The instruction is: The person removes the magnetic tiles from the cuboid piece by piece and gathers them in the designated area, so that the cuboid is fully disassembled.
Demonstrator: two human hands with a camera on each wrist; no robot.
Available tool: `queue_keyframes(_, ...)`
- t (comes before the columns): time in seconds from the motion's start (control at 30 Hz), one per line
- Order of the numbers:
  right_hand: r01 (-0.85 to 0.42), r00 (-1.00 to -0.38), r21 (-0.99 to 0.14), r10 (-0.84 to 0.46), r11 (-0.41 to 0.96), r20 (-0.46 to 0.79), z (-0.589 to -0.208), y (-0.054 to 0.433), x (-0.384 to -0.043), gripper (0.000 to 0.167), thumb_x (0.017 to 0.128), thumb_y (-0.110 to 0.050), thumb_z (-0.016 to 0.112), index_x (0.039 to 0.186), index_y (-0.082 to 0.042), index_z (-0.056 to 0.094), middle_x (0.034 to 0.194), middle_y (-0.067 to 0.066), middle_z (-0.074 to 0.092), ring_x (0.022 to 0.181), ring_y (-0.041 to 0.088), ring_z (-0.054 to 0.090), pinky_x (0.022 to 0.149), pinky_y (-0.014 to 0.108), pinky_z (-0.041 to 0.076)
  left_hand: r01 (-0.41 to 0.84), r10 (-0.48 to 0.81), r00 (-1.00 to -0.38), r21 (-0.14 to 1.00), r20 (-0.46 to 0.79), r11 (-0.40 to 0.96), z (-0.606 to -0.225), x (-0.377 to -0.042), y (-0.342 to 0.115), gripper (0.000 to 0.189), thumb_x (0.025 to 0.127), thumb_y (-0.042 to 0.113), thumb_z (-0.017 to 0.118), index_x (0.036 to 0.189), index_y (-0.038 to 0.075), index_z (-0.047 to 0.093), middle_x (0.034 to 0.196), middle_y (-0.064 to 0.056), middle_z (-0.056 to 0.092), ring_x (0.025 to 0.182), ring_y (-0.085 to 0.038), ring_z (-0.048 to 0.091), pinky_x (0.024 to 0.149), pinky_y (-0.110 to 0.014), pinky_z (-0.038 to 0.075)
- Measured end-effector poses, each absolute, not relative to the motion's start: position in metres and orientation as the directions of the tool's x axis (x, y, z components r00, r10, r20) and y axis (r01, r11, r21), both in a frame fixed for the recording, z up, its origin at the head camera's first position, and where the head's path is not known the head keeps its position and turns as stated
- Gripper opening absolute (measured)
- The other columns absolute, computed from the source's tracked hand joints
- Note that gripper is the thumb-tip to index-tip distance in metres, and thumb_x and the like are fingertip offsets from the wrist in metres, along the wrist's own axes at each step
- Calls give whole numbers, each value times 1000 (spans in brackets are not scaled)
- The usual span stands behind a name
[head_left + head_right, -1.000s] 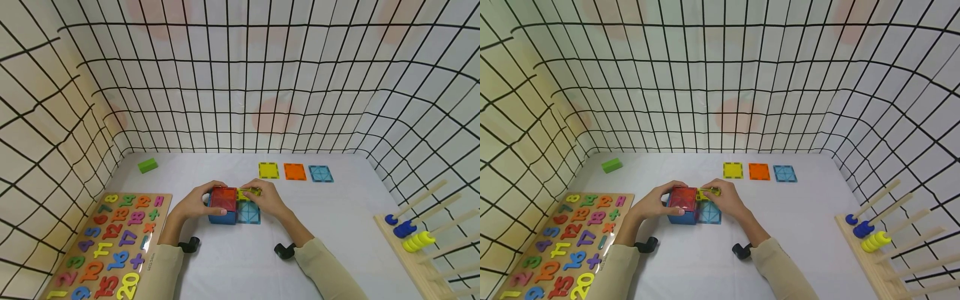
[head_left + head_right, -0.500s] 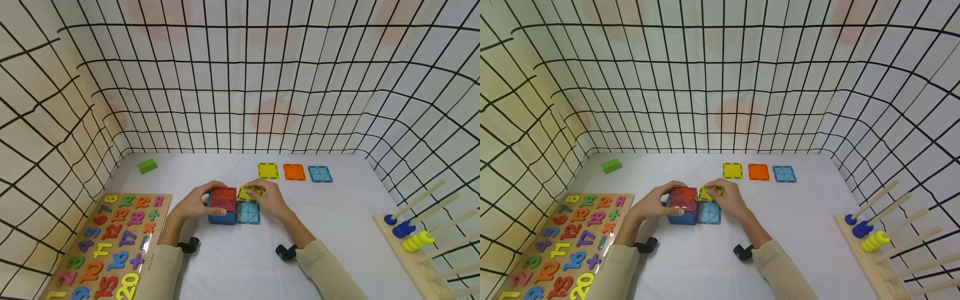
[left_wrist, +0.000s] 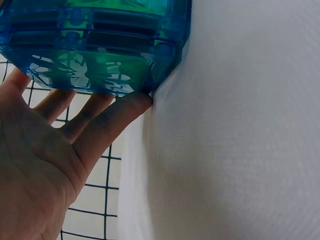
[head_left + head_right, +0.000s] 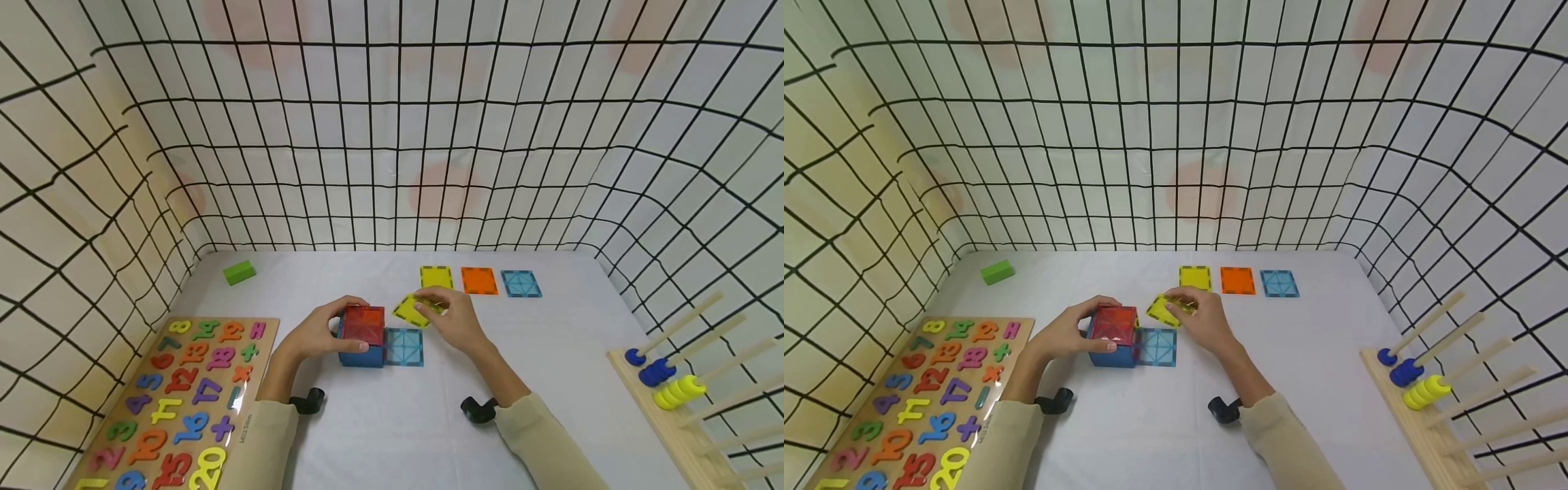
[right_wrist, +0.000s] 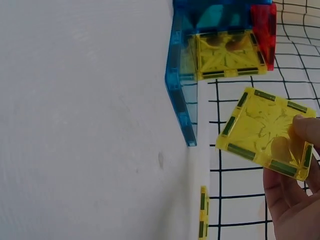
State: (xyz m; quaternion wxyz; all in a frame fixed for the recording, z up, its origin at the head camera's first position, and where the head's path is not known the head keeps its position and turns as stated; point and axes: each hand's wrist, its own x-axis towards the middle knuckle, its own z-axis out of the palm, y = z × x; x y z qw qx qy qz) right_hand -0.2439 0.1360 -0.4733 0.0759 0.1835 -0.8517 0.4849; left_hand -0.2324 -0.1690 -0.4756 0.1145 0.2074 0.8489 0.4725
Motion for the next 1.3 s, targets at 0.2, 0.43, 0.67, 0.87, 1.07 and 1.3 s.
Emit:
queue_keyframes(0.2, -373, -928, -795, -210, 479, 309, -467, 146, -238, 28, 97, -26, 74, 124, -20, 74, 114, 2, 75, 98, 22, 70, 82, 33, 58, 249, 458, -889, 853, 13, 459, -476, -232, -169, 67, 77, 42, 88, 136, 40, 56, 138, 5, 62, 135, -30, 49, 102, -53, 55)
queue_keyframes(0.43, -337, -941, -830, -175, 444, 288, -464, 164, -235, 39, 97, -22, 74, 136, -20, 68, 111, 8, 69, 91, 24, 69, 74, 21, 59, 241, 442, -897, 852, 12, 466, -476, -232, -170, 69, 77, 43, 89, 137, 40, 57, 140, 5, 61, 136, -31, 48, 102, -54, 55)
queue_keyframes(0.67, -256, -967, -863, -109, 435, 232, -468, 184, -238, 36, 96, -22, 75, 131, -18, 67, 110, 12, 67, 88, 26, 72, 70, 21, 61, 235, 421, -907, 853, 20, 466, -475, -231, -172, 71, 77, 44, 89, 140, 38, 57, 144, 1, 59, 136, -33, 48, 98, -51, 58)
queue_keyframes(0.87, -128, -992, -882, -42, 454, 123, -472, 196, -244, 40, 95, -28, 77, 130, -15, 65, 111, 14, 68, 85, 25, 74, 69, 23, 61, 236, 400, -916, 854, 36, 465, -475, -232, -174, 73, 79, 41, 88, 144, 32, 57, 149, -1, 57, 137, -37, 48, 100, -55, 56)
queue_keyframes(1.07, -11, -1000, -891, 17, 454, 21, -476, 199, -250, 41, 94, -25, 77, 130, -12, 64, 111, 15, 69, 86, 24, 70, 69, 21, 60, 218, 353, -935, 856, 44, 469, -477, -234, -174, 74, 79, 42, 88, 145, 32, 55, 150, -4, 57, 141, -42, 46, 102, -61, 53)
queue_keyframes(1.3, 52, -998, -875, 45, 481, -35, -493, 199, -265, 39, 94, -27, 77, 129, -13, 65, 108, 14, 73, 88, 24, 66, 68, 21, 58, 221, 322, -944, 864, 72, 453, -480, -235, -174, 72, 82, 41, 86, 146, 37, 54, 155, -4, 52, 142, -42, 45, 101, -58, 55)
